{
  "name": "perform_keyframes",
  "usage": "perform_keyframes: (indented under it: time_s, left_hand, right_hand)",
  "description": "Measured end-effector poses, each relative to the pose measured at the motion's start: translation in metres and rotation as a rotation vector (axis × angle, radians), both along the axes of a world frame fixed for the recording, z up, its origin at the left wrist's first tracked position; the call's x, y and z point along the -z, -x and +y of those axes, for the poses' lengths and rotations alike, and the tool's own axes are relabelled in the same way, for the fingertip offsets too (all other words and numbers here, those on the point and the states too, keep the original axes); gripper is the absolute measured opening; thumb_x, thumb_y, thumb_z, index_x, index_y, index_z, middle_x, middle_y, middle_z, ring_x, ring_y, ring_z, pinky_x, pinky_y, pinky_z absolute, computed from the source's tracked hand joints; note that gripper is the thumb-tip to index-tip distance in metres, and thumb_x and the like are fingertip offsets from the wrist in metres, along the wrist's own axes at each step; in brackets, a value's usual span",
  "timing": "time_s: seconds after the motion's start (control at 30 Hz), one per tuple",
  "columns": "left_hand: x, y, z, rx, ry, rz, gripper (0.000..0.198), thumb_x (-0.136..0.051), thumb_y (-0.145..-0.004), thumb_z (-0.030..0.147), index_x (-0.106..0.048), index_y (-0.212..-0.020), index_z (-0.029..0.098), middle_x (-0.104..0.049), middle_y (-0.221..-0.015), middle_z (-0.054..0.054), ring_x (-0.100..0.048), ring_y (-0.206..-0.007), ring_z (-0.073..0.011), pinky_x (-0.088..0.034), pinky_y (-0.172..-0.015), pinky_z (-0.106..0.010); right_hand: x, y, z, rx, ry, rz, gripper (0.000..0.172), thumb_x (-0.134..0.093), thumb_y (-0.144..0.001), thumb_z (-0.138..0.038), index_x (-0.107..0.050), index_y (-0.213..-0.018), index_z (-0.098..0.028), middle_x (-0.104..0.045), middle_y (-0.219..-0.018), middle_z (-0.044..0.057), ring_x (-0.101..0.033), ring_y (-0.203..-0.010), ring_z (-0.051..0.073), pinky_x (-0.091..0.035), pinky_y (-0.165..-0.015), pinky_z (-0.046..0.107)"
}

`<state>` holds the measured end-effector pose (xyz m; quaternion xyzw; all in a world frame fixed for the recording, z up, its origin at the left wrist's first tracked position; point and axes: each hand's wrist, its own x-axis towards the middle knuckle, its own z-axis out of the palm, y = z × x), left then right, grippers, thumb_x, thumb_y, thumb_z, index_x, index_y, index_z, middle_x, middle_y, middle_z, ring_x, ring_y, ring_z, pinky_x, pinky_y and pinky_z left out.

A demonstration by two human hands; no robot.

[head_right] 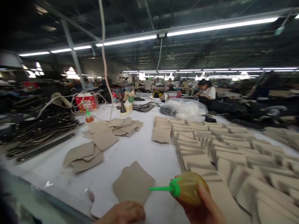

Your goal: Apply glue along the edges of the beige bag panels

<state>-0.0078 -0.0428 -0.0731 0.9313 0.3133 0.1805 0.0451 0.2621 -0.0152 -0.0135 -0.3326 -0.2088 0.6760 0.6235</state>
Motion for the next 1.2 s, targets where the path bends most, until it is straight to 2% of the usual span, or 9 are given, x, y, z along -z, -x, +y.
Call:
perform_keyframes:
  time_s: [0.03, 0.13, 0.2, 0.33, 0.53, 0.7, 1.0, 1.1, 1.2]
  left_hand:
    - [-0.006, 0.000, -0.001, -0.121, 0.055, -0.021, 0.005, -0.056, -0.089, 0.021, -0.058, -0.094, 0.021, -0.063, -0.100, -0.002, -0.058, -0.089, -0.0128, -0.046, -0.078, -0.019]
    - [-0.040, -0.004, 0.001, -0.512, 0.264, -0.007, 0.035, -0.052, -0.083, 0.017, -0.055, -0.117, 0.021, -0.055, -0.117, -0.009, -0.054, -0.106, -0.0221, -0.047, -0.089, -0.031]
    - [-0.062, -0.011, 0.005, -0.626, 0.379, 0.071, 0.045, -0.050, -0.081, 0.019, -0.050, -0.127, 0.019, -0.051, -0.121, -0.012, -0.052, -0.110, -0.0256, -0.045, -0.094, -0.038]
    - [-0.081, -0.027, 0.014, -0.633, 0.484, 0.204, 0.040, -0.050, -0.079, 0.018, -0.055, -0.118, 0.016, -0.049, -0.118, -0.013, -0.050, -0.110, -0.0265, -0.044, -0.096, -0.039]
    - [-0.088, -0.043, 0.021, -0.684, 0.513, 0.303, 0.038, -0.052, -0.069, 0.011, -0.055, -0.108, 0.013, -0.049, -0.116, -0.015, -0.049, -0.110, -0.0277, -0.046, -0.092, -0.038]
    - [-0.094, -0.054, 0.029, -0.692, 0.459, 0.367, 0.033, -0.050, -0.070, 0.009, -0.057, -0.102, 0.008, -0.053, -0.112, -0.020, -0.053, -0.105, -0.0315, -0.048, -0.088, -0.042]
    - [-0.091, -0.029, 0.046, -0.601, 0.423, 0.364, 0.035, -0.036, -0.081, 0.012, -0.058, -0.108, 0.016, -0.064, -0.099, -0.013, -0.064, -0.087, -0.0284, -0.051, -0.079, -0.043]
    - [-0.088, -0.024, 0.048, -0.609, 0.426, 0.346, 0.048, -0.036, -0.080, 0.010, -0.051, -0.125, 0.013, -0.066, -0.104, -0.015, -0.064, -0.094, -0.0297, -0.051, -0.084, -0.045]
    - [-0.088, -0.019, 0.052, -0.558, 0.466, 0.261, 0.056, -0.036, -0.078, 0.009, -0.048, -0.133, 0.015, -0.067, -0.112, -0.013, -0.062, -0.106, -0.0265, -0.048, -0.093, -0.040]
  right_hand:
    - [-0.005, 0.003, -0.001, 0.046, -0.002, 0.001, 0.043, -0.085, -0.068, -0.041, -0.071, -0.104, -0.023, -0.066, -0.112, 0.012, -0.062, -0.101, 0.035, -0.057, -0.081, 0.046]
    - [-0.016, 0.012, -0.004, 0.148, 0.040, -0.010, 0.049, -0.093, -0.054, -0.036, -0.073, -0.096, -0.019, -0.069, -0.101, 0.010, -0.065, -0.089, 0.029, -0.060, -0.072, 0.036]
    - [-0.019, 0.016, -0.005, 0.176, 0.029, -0.032, 0.051, -0.095, -0.051, -0.036, -0.073, -0.093, -0.018, -0.070, -0.096, 0.009, -0.064, -0.084, 0.026, -0.060, -0.069, 0.031]
    - [-0.016, 0.015, -0.008, 0.174, -0.036, -0.113, 0.052, -0.094, -0.052, -0.039, -0.072, -0.094, -0.018, -0.068, -0.091, 0.007, -0.062, -0.082, 0.023, -0.058, -0.070, 0.028]
    - [-0.006, 0.007, -0.009, 0.193, -0.117, -0.288, 0.060, -0.090, -0.062, -0.041, -0.061, -0.111, -0.021, -0.064, -0.096, 0.005, -0.058, -0.088, 0.021, -0.054, -0.071, 0.022]
    - [-0.002, 0.006, -0.009, 0.149, -0.195, -0.429, 0.047, -0.085, -0.072, -0.040, -0.061, -0.107, -0.022, -0.061, -0.093, 0.001, -0.055, -0.082, 0.017, -0.051, -0.067, 0.017]
    - [-0.006, 0.017, 0.004, 0.113, -0.152, -0.457, 0.055, -0.085, -0.066, -0.045, -0.057, -0.105, -0.019, -0.063, -0.090, 0.003, -0.056, -0.085, 0.022, -0.050, -0.072, 0.028]
    - [-0.003, 0.020, 0.009, 0.110, -0.200, -0.534, 0.050, -0.082, -0.071, -0.044, -0.055, -0.106, -0.019, -0.062, -0.090, 0.003, -0.056, -0.084, 0.022, -0.048, -0.073, 0.030]
    - [-0.003, 0.024, 0.012, 0.135, -0.267, -0.632, 0.049, -0.080, -0.074, -0.045, -0.053, -0.107, -0.021, -0.060, -0.090, 0.002, -0.056, -0.084, 0.022, -0.047, -0.073, 0.030]
